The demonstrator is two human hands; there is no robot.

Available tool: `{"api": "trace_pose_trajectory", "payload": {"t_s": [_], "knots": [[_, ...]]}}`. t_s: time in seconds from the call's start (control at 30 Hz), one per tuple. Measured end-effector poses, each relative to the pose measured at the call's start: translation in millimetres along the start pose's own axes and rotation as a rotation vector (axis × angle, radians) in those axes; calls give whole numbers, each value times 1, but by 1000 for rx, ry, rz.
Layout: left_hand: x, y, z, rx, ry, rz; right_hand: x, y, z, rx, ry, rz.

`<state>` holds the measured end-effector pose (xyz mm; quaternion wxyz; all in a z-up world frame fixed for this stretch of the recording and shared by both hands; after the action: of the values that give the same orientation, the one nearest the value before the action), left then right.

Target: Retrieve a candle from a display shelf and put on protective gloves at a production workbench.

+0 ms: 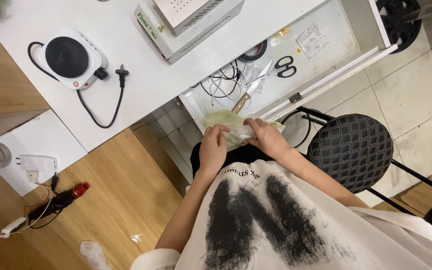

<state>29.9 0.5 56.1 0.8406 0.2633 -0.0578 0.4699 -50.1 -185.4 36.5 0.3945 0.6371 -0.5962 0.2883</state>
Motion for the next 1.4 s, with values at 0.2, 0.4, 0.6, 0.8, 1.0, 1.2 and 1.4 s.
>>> {"api": "trace_pose_trajectory", "payload": {"t_s": [0.2,0.4,0.6,0.8,1.0,1.2,1.4], "knots": [[0,-2,0,-8,7,-26,-43,11,29,-113,316,-160],[5,-1,4,-64,-213,-97,-11,-6,-12,-175,416,-104],[-19,-11,-76,-57,-631,-205,-38,-25,-12,-134,77,-147],[-4,-10,-28,140,-701,-49,-58,-31,-5,-169,-194,-70],[-6,-12,-42,65,-630,-180,-61,-32,-20,-385,-343,-189],[-8,-22,-63,-20,-562,-137,-61,-27,-22,-319,-658,-303],[-11,-33,-92,48,-659,-69,-43,-16,5,-246,-213,-207]]}}
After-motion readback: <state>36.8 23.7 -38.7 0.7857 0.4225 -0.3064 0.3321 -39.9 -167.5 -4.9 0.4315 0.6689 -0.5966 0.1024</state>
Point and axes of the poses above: each hand's wrist, its own y-axis away from the middle knuckle, its own x-axis out of the back of the hand, z = x × y, the point moved 2 cm from there along -y, towards the middle knuckle, and after that the axes turned 10 degrees about y, right-handed, at the moved point
